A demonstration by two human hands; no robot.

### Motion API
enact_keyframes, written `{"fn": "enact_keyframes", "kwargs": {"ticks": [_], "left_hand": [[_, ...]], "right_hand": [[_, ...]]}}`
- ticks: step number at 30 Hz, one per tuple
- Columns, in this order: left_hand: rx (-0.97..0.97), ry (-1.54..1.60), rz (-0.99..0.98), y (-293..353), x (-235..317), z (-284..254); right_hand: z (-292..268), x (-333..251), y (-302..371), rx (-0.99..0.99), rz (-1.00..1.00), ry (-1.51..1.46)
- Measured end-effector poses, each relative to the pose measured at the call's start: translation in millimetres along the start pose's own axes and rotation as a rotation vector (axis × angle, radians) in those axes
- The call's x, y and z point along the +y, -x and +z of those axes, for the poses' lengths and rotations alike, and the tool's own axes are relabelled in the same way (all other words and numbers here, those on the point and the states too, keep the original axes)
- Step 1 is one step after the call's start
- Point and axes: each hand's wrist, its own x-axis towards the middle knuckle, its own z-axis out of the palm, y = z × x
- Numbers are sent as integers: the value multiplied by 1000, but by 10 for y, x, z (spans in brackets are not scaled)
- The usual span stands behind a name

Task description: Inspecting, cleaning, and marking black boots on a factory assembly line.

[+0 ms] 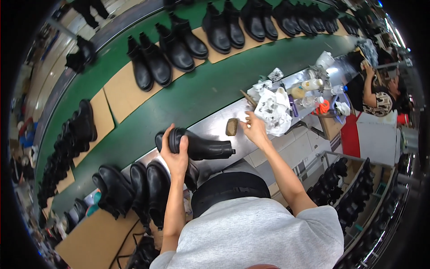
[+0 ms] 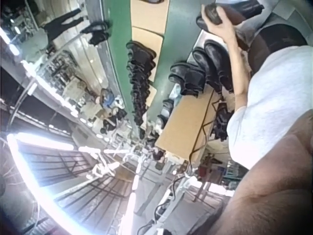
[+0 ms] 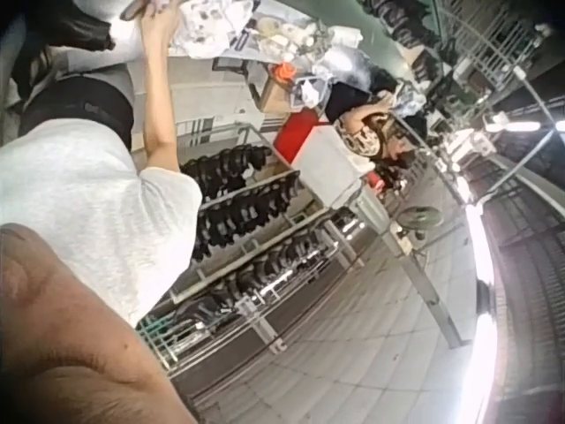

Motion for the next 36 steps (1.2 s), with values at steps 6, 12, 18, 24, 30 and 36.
{"fn": "enact_keyframes", "kwargs": {"ticks": [6,12,18,24,30,36], "left_hand": [[-68,23,67,42,-28,44],[-79,-1,69,36,-72,55],[-72,40,79,37,-1,175],[-61,-25,129,62,-94,185],[-81,-92,147,9,-22,245],[-107,-115,142,-28,-26,311]], "right_hand": [[-1077,541,-238,538,-46,439],[-971,259,-396,483,-28,538],[-593,110,-626,704,140,596],[-782,118,-222,632,78,409],[-1356,475,445,602,-265,105],[-1650,1498,562,529,-15,-1478]]}}
